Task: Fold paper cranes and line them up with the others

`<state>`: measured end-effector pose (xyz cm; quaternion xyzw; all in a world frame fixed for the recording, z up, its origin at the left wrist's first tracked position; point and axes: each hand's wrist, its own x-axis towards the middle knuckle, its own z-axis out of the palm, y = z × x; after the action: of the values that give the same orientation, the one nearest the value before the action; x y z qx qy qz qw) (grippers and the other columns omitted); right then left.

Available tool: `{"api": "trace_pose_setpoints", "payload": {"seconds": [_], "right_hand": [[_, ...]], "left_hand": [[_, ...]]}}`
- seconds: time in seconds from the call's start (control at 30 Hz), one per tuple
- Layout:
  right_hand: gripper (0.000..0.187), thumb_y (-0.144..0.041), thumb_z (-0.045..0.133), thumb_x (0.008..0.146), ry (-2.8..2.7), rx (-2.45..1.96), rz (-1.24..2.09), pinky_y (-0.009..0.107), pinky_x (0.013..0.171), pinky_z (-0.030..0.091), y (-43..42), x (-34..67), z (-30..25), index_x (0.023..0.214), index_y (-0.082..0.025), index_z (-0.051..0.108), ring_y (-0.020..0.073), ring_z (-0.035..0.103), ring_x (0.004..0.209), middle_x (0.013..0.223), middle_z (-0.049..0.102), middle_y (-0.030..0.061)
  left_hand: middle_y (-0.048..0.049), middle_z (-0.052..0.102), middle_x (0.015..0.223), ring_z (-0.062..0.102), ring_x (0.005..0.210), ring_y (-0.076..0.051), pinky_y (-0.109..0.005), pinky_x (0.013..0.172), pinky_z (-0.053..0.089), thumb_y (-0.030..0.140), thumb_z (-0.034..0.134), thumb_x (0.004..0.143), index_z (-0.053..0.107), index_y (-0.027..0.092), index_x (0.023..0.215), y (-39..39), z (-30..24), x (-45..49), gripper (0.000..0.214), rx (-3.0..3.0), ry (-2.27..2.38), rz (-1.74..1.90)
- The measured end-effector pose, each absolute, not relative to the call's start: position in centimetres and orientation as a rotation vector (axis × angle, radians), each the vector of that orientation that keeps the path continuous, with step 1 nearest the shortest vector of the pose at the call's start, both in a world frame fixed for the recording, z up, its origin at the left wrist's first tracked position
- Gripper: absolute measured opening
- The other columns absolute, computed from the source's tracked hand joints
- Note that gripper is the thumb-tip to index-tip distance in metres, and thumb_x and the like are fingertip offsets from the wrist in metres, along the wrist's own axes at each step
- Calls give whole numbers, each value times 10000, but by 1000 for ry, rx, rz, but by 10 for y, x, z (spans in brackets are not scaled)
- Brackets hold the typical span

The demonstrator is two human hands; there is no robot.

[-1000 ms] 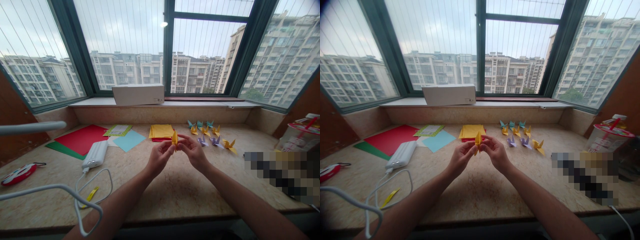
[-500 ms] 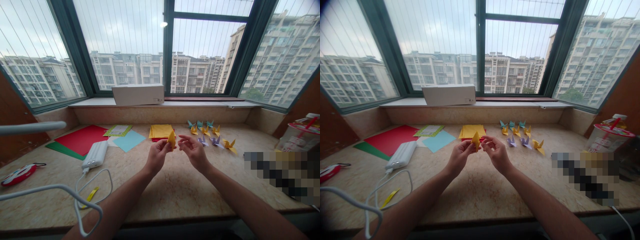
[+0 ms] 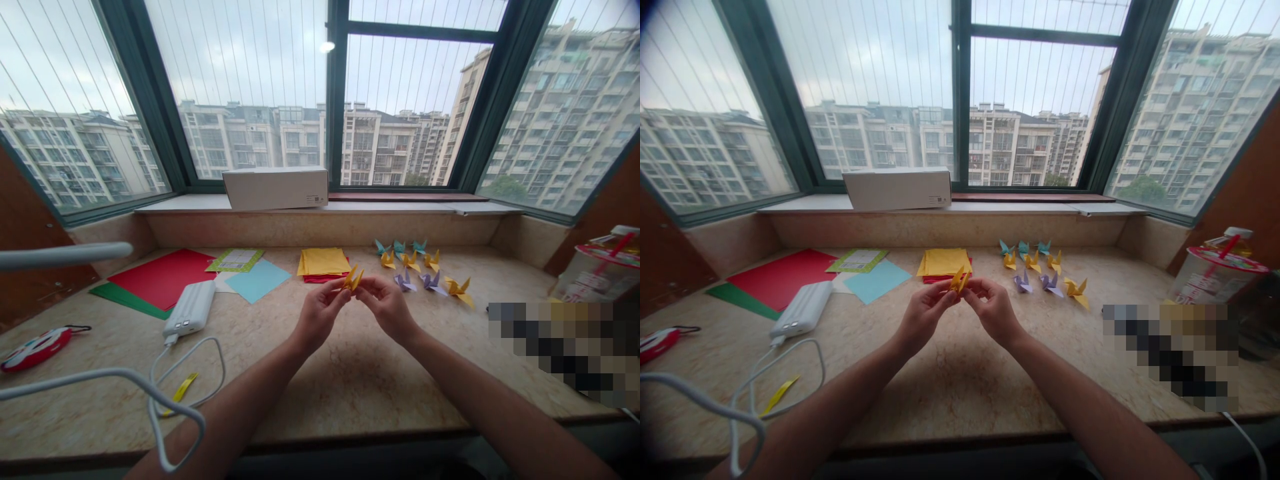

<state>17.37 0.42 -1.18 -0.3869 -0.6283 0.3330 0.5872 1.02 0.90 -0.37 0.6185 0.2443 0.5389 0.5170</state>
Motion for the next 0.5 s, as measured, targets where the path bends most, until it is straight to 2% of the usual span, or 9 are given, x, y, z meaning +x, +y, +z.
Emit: {"api": "trace_pose_setpoints", "payload": {"seconds": [0.17, 0.33, 0.5], "right_hand": [[330, -445, 706, 815, -1497, -859, 823, 402, 801, 548, 1, 173, -10, 1023, -189, 713, 223, 671, 835, 1013, 733, 102], [315, -460, 718, 799, -1448, -868, 816, 375, 748, 551, 4, 174, -11, 951, -184, 724, 212, 662, 776, 881, 733, 85], [303, -461, 715, 799, -1435, -901, 779, 327, 683, 522, 4, 176, -10, 908, -179, 720, 188, 634, 719, 819, 714, 66]], "left_hand": [[-99, 705, 1119, 686, 987, -223, -386, 925, 512, 278, 748, 793, 652, 165, 1126, 11, -4, 9, 365, 1418, 577, 1297], [-96, 701, 1077, 656, 1033, -225, -373, 918, 505, 263, 781, 751, 662, 148, 1016, 7, 2, 9, 313, 1392, 598, 1321], [-63, 672, 1014, 642, 946, -175, -321, 860, 511, 242, 802, 718, 635, 147, 919, 5, 4, 10, 278, 1378, 616, 1348]]}}
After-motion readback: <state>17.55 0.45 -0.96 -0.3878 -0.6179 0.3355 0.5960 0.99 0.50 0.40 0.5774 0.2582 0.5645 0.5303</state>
